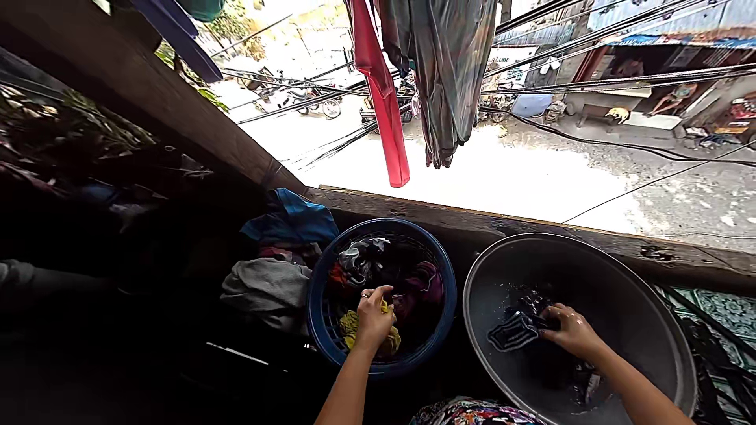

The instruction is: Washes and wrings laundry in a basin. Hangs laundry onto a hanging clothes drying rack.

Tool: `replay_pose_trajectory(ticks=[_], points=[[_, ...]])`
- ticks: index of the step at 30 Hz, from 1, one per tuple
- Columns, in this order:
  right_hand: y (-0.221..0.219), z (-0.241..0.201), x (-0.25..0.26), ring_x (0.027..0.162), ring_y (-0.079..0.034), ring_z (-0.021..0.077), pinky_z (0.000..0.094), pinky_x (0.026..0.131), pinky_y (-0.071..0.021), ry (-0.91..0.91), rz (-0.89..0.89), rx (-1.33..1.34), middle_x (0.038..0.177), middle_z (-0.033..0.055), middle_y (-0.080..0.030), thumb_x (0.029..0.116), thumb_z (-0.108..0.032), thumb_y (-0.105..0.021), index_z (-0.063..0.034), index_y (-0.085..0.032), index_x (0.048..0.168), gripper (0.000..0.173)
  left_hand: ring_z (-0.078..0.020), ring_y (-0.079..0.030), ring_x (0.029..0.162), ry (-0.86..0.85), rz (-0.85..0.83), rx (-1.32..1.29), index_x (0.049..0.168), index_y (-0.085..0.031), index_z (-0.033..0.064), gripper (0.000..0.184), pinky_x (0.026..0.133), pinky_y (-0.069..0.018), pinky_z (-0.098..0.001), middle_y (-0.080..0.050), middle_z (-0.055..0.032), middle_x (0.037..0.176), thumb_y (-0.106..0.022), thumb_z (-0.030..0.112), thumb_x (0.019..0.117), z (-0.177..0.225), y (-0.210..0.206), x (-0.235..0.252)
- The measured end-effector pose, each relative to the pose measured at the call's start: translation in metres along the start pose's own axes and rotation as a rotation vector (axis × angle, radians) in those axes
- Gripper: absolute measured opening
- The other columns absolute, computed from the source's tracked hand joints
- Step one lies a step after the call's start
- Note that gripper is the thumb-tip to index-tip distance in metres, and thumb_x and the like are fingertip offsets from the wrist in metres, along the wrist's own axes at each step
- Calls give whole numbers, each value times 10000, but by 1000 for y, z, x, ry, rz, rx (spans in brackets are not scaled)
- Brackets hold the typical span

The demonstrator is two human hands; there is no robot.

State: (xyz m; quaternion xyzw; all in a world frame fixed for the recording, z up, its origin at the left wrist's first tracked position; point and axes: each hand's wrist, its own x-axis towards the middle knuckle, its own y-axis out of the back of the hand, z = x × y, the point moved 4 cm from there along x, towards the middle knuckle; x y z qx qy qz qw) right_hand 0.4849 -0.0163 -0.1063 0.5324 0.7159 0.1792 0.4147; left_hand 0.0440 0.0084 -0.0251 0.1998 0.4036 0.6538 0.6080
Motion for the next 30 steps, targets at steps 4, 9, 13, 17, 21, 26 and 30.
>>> replay_pose_trajectory(ticks=[4, 9, 13, 17, 21, 26, 30], points=[[18, -5, -22, 1124, -606, 417, 579, 1020, -442, -16, -8, 31, 1127, 249, -672, 819, -192, -857, 25, -745, 1059, 342, -392, -612, 1091, -78, 263, -108, 1241, -692, 53, 372, 930, -464, -607, -670, -208, 1139, -779, 48, 879, -13, 71, 20], [13, -3, -23, 1245, -573, 430, 594, 1066, -436, -113, -61, -78, 1293, 259, -627, 918, -183, -762, -74, -721, 1242, 344, -531, -425, 1362, 121, 27, 227, 1583, -366, 98, 913, 1039, -394, -714, -375, -313, 1541, -865, 246, 834, -31, 70, 77], [-7, -9, -24, 1299, -532, 446, 641, 1071, -410, -174, -178, -184, 1362, 252, -590, 932, -215, -742, -103, -688, 1304, 393, -484, -306, 1473, 66, -76, 275, 1607, -351, 257, 918, 1074, -314, -749, -274, -230, 1642, -788, 542, 852, -11, 29, 117], [-18, -19, -33, 1367, -460, 451, 669, 1089, -361, -236, -220, -231, 1423, 232, -552, 952, -236, -721, -126, -679, 1325, 392, -532, -194, 1495, 188, -121, 329, 1498, -525, 307, 804, 1097, -216, -785, -38, -248, 1689, -715, 700, 823, -5, -2, 141], [-19, -17, -40, 1366, -472, 433, 618, 1111, -376, -243, -223, -220, 1413, 225, -564, 960, -223, -705, -136, -685, 1321, 372, -478, -442, 1375, 214, -24, 272, 1279, -704, 100, 434, 1091, -353, -680, -523, -251, 1458, -718, 376, 944, -9, -9, 146], [-9, -11, -46, 1244, -586, 396, 539, 1095, -430, -144, -83, -38, 1296, 239, -638, 952, -210, -721, -81, -709, 1267, 341, -418, -655, 995, -123, 362, -148, 996, -712, -82, 202, 890, -493, -603, -681, -275, 1034, -767, 63, 868, 20, 35, 104], [4, -52, -38, 1168, -657, 278, 433, 965, -558, -4, 48, 568, 1322, 154, -646, 867, -425, -714, -51, -551, 1431, 696, -129, -666, 965, -496, 245, -585, 850, -703, 82, 107, 787, -582, -351, -698, -42, 1046, -770, 38, 779, 95, 31, 25]])
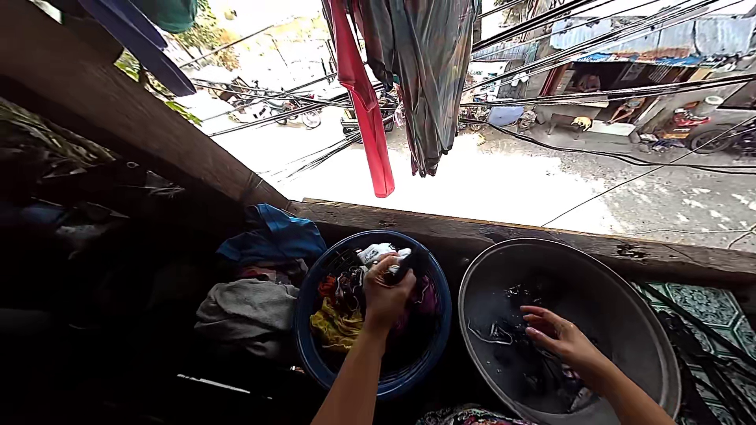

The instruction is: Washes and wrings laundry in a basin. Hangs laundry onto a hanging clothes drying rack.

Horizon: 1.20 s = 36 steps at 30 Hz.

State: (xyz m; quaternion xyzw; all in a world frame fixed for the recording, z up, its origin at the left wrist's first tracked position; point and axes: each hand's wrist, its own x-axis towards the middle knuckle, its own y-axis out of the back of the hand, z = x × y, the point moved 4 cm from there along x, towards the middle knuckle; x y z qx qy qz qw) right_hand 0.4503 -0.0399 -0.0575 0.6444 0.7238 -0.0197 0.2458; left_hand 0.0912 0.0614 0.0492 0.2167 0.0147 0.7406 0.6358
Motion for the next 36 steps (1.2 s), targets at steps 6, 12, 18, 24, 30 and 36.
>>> replay_pose_trajectory(ticks=[6, 12, 18, 24, 30, 36], points=[[-31, -85, -5, 859, -734, 163, 388, 738, -631, 34, -74, 1000, 944, 39, -751, 858, -558, -691, -179, -707, 1051, 425, -190, -605, 1241, -82, -535, -324, 1063, -706, 41, 353, 1000, -545, -367, -632, -131, 1328, -869, 155, 772, 64, -127, -67], [32, -43, 16, 856, -714, 123, 332, 808, -616, 73, 318, 297, 938, 60, -728, 864, -90, -720, -5, -650, 1131, 289, -299, -522, 1372, 69, -264, 200, 1398, -620, 106, 597, 1070, -477, -536, -541, -129, 1498, -788, 362, 886, -2, -56, -29], [5, 16, 50, 1490, -156, 597, 807, 1104, -192, -259, -71, -747, 1684, 291, -70, 839, -655, -729, -257, -311, 1630, 979, -533, -277, 1463, 621, -29, 820, 1482, -534, 148, 647, 1069, -309, -744, -301, -293, 1602, -738, 426, 935, -136, 74, 8], [-42, 51, 61, 1546, 65, 520, 853, 1094, -34, -461, -303, -1014, 1702, 244, 72, 905, -633, -636, -91, -322, 1612, 944, -508, -338, 1420, 739, -55, 877, 1328, -661, 50, 580, 1143, -326, -591, -338, -317, 1552, -796, 404, 888, -159, 72, 1], [-32, 44, 57, 1464, -345, 503, 738, 1155, -211, -549, -526, -996, 1508, 326, -460, 995, -532, -544, 64, -543, 1419, 731, -443, -621, 1132, 572, 168, 703, 1035, -712, -100, 329, 1007, -433, -603, -666, -318, 1131, -839, 115, 822, -130, 107, -7], [-6, 58, 66, 1521, -169, 516, 738, 1175, -113, -343, -335, -681, 1637, 281, -275, 892, -632, -688, -177, -516, 1523, 796, -2, -613, 645, 435, 414, -63, 923, -638, 77, 153, 602, -552, -211, -647, 64, 753, -648, -73, 895, -30, 132, 7]])
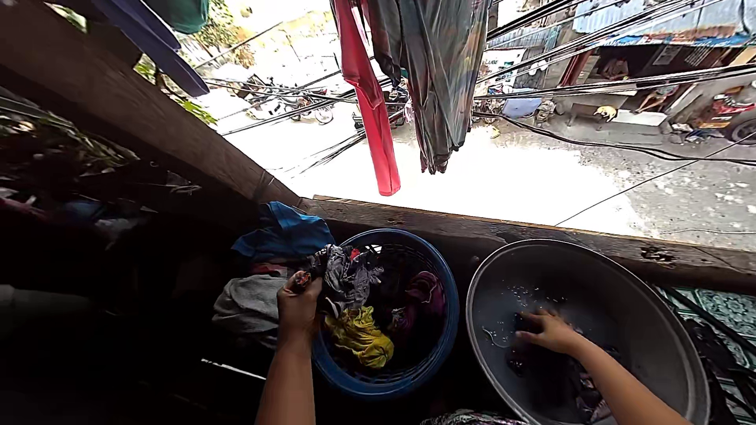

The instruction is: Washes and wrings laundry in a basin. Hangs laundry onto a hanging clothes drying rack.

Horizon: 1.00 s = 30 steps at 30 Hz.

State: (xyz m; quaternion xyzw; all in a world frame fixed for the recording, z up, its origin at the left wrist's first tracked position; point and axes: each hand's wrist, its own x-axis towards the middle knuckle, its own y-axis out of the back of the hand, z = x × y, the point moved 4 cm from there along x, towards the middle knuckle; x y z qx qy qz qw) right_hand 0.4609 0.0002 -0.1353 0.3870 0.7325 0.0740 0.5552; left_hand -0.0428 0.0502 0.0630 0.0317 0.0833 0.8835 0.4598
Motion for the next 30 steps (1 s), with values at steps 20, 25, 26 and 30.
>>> replay_pose_trajectory(ticks=[20, 25, 26, 30], points=[[65, -7, -68, 1250, -564, 452, 649, 1055, -418, 196, 442, 232, 1347, 301, -580, 805, -493, -813, -35, -527, 1465, 854, -271, -592, 1261, -142, -594, 477, 1301, -653, 78, 430, 1023, -510, -500, -636, -126, 1333, -738, 280, 932, -52, -123, -111], [15, -41, -28, 1545, -19, 524, 832, 1096, -94, 19, 313, -163, 1707, 233, -35, 864, -645, -704, -351, -338, 1611, 882, -416, -449, 1393, -65, -473, 753, 1432, -560, 80, 604, 1122, -384, -579, -469, -234, 1507, -775, 307, 915, -105, -93, -53], [2, -46, -20, 1549, 33, 514, 845, 1093, -49, 17, 278, -243, 1710, 229, 7, 874, -647, -682, -351, -332, 1613, 870, -434, -387, 1438, -33, -487, 811, 1481, -522, 122, 688, 1135, -356, -604, -387, -243, 1569, -787, 369, 897, -115, -94, -49], [-24, -61, 3, 1544, 33, 531, 856, 1083, 19, 19, 163, -407, 1677, 321, -15, 863, -490, -713, -18, -408, 1557, 893, -496, -178, 1521, 153, -537, 1007, 1601, -329, 321, 883, 1124, -268, -723, -101, -241, 1687, -764, 549, 866, -146, -105, -44]])
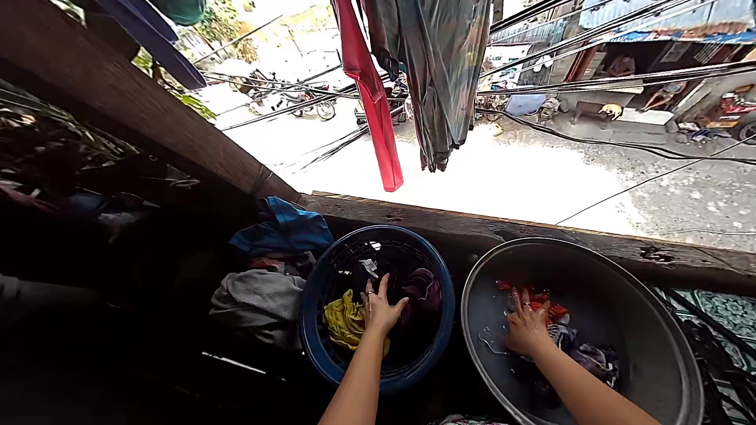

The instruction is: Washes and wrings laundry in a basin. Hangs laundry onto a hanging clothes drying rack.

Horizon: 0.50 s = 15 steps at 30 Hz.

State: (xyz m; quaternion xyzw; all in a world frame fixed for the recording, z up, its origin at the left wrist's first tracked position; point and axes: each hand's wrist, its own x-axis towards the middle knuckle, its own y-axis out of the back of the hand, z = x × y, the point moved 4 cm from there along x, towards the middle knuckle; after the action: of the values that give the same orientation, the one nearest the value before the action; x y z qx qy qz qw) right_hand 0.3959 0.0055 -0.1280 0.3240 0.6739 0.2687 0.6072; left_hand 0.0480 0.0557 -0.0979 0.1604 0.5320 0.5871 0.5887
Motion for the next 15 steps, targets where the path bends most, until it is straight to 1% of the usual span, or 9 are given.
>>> replay_pose_trajectory(ticks=[1, 3, 5, 6, 7, 9, 10, 12, 15], points=[[0, -4, 2, 1545, 8, 528, 838, 1102, 26, -7, -34, -5, 1668, 338, -54, 872, -455, -724, 41, -371, 1553, 914, -486, -220, 1511, 15, 15, 7, 1588, -350, 314, 834, 1115, -305, -703, -137, -240, 1680, -752, 522, 888, 1, -1, 1], [2, -6, 3, 1536, -106, 526, 805, 1138, 16, -11, -85, -10, 1628, 362, -200, 899, -374, -722, 81, -343, 1548, 879, -439, -397, 1435, 25, 90, -29, 1507, -477, 242, 631, 1072, -413, -630, -337, -221, 1608, -726, 391, 946, 1, 5, 3], [13, -6, 2, 1513, -213, 512, 763, 1173, -51, -35, -122, 11, 1586, 343, -326, 928, -313, -691, 75, -438, 1498, 734, -414, -559, 1291, 41, 193, -123, 1361, -608, 126, 409, 1036, -468, -589, -561, -226, 1413, -697, 173, 964, -4, 21, 4], [19, -4, 2, 1496, -259, 510, 751, 1176, -102, -44, -102, 55, 1568, 331, -365, 952, -288, -659, 52, -504, 1457, 629, -426, -594, 1232, 69, 245, -201, 1294, -635, 56, 338, 1025, -462, -597, -623, -252, 1308, -672, 75, 958, -11, 30, 3], [24, 2, 6, 1470, -327, 489, 737, 1160, -181, -38, -23, 122, 1544, 300, -421, 971, -280, -624, 1, -594, 1388, 504, -434, -611, 1200, 109, 306, -297, 1258, -637, -3, 307, 1017, -458, -601, -649, -275, 1250, -646, 9, 952, -22, 39, 3], [32, 23, 17, 1378, -481, 405, 657, 1122, -328, -48, 128, 318, 1446, 204, -556, 1038, -296, -538, -94, -693, 1293, 360, -392, -586, 1221, 208, 423, -557, 1276, -592, -67, 317, 1041, -451, -545, -616, -292, 1274, -592, -41, 960, -55, 49, 5], [37, 35, 18, 1314, -549, 385, 623, 1106, -378, -56, 194, 432, 1359, 195, -623, 1060, -290, -522, -79, -715, 1253, 345, -360, -568, 1234, 244, 463, -711, 1309, -550, -88, 337, 1049, -454, -502, -578, -292, 1319, -571, -53, 975, -70, 51, 5], [51, 50, 6, 1208, -620, 406, 608, 1070, -415, -55, 302, 633, 1204, 247, -692, 1077, -232, -527, -4, -730, 1167, 318, -330, -560, 1236, 285, 505, -936, 1374, -485, -96, 390, 1037, -471, -466, -533, -285, 1376, -535, -78, 988, -87, 58, -2], [70, 65, -26, 1052, -659, 378, 588, 975, -455, 7, 394, 709, 1036, 237, -713, 1058, -180, -571, 20, -738, 1064, 261, -293, -583, 1165, 282, 513, -1044, 1381, -468, -76, 396, 977, -502, -438, -542, -262, 1344, -506, -101, 987, -88, 74, -19]])
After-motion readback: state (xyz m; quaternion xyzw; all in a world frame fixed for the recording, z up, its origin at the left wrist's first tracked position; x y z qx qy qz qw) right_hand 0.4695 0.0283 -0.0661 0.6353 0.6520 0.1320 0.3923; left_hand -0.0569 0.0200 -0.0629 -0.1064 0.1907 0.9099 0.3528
